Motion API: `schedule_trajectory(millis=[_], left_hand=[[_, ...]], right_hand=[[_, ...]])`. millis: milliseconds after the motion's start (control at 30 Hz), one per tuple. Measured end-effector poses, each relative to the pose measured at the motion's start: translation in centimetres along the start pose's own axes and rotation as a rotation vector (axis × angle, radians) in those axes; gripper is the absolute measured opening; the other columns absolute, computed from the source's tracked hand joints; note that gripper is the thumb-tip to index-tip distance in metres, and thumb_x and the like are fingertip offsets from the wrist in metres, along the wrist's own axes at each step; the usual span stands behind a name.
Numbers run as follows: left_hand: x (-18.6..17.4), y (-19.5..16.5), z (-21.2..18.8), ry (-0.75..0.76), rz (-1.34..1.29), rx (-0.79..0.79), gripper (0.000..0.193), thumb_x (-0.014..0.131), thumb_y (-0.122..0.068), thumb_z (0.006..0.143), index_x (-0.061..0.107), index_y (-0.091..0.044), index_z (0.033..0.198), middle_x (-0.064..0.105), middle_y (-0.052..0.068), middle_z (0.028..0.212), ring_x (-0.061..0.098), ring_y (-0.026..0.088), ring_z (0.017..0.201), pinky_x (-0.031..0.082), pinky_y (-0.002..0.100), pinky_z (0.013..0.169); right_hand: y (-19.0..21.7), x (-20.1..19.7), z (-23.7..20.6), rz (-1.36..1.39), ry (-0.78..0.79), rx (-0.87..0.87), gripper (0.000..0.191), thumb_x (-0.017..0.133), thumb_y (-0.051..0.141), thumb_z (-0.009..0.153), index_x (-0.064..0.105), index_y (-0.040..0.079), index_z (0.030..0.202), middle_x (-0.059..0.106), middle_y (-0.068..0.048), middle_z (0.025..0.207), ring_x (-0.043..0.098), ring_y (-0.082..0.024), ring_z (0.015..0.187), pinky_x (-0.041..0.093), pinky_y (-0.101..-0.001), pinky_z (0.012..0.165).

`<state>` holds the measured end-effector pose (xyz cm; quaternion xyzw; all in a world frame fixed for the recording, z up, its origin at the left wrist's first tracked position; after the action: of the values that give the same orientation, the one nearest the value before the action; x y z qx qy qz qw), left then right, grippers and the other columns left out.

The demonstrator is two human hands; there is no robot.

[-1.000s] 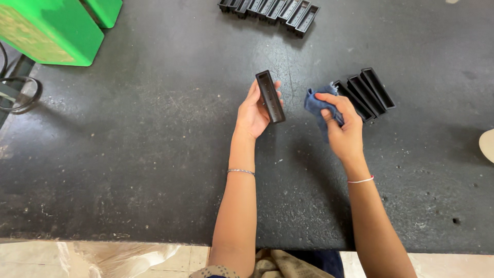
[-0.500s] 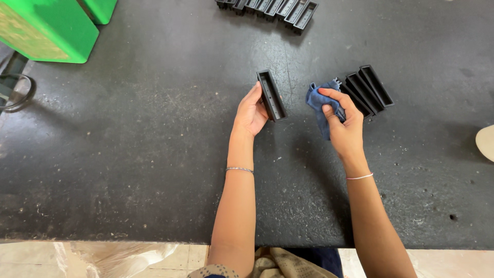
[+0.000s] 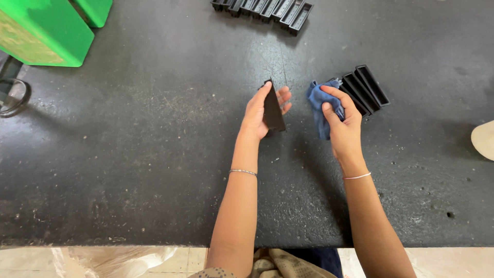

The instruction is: The person wipes several small black metal parts with a blue cloth on a workbench. They pick up each part, wipe it on all sides, and place it back in a row. A white bottle and green bins are visible nearby.

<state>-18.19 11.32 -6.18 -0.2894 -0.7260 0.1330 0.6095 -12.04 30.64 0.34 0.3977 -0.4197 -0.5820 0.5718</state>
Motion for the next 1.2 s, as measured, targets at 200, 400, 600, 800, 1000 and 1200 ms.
schedule_trajectory(millis=[200,400,600,800,1000,1200], left_hand=[[1.8,2.5,0.0,-0.146,0.364,0.195,0.053,0.048,-0.055,0.100,0.058,-0.012,0.128,0.065,0.000,0.114,0.060,0.009,0.104,0.050,0.028,0.092],[4.0,5.3,-0.6,0.032,0.626,0.467,0.047,0.042,-0.043,0.114,0.067,-0.004,0.121,0.064,0.005,0.110,0.056,0.014,0.102,0.047,0.030,0.094],[4.5,6.4,-1.4,-0.010,0.638,0.568,0.043,0.037,-0.037,0.111,0.062,-0.004,0.122,0.065,0.006,0.112,0.058,0.013,0.105,0.048,0.030,0.096],[1.7,1.3,-1.2,-0.192,0.269,0.604,0.046,0.040,-0.040,0.112,0.065,-0.002,0.119,0.062,0.013,0.098,0.059,0.022,0.086,0.052,0.037,0.077],[-2.3,-6.1,-3.0,-0.441,-0.167,0.596,0.047,0.042,-0.047,0.104,0.062,-0.009,0.124,0.066,0.007,0.104,0.064,0.020,0.092,0.056,0.036,0.078],[-2.0,-6.9,-3.8,-0.125,-0.211,0.596,0.056,0.033,-0.046,0.111,0.060,-0.004,0.137,0.066,0.013,0.111,0.063,0.022,0.097,0.054,0.040,0.081]], right_hand=[[0.8,0.8,-0.7,-0.223,-0.095,-0.188,0.032,0.060,0.002,0.105,0.062,0.003,0.137,0.066,-0.006,0.131,0.061,-0.016,0.123,0.046,-0.0289,0.108],[1.7,2.0,-1.8,-0.579,-0.143,-0.349,0.042,0.061,0.000,0.103,0.059,0.007,0.144,0.061,-0.013,0.133,0.060,-0.029,0.121,0.047,-0.0359,0.106],[1.8,3.8,-2.6,-0.759,-0.059,-0.479,0.060,0.060,-0.011,0.090,0.056,0.008,0.148,0.056,-0.018,0.146,0.052,-0.036,0.120,0.043,-0.0420,0.108],[1.7,6.3,-4.0,-0.697,0.158,-0.428,0.073,0.057,-0.014,0.076,0.057,0.008,0.145,0.060,-0.014,0.137,0.053,-0.035,0.104,0.047,-0.0404,0.098],[1.6,6.4,-4.2,-0.865,0.358,-0.441,0.057,0.061,-0.010,0.074,0.071,0.012,0.125,0.070,-0.008,0.118,0.056,-0.034,0.096,0.050,-0.0414,0.090],[0.9,4.6,-2.6,-0.599,0.208,-0.254,0.047,0.057,-0.009,0.085,0.070,0.007,0.128,0.071,-0.011,0.119,0.060,-0.028,0.101,0.047,-0.0351,0.092]])
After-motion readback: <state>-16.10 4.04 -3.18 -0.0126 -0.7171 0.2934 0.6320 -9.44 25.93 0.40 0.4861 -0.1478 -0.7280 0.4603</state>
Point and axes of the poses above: each hand's wrist, its own z-axis towards the middle knuckle, its own x-axis out of the palm, y = z × x, the point moved 2 cm from there along z, towards the middle knuckle
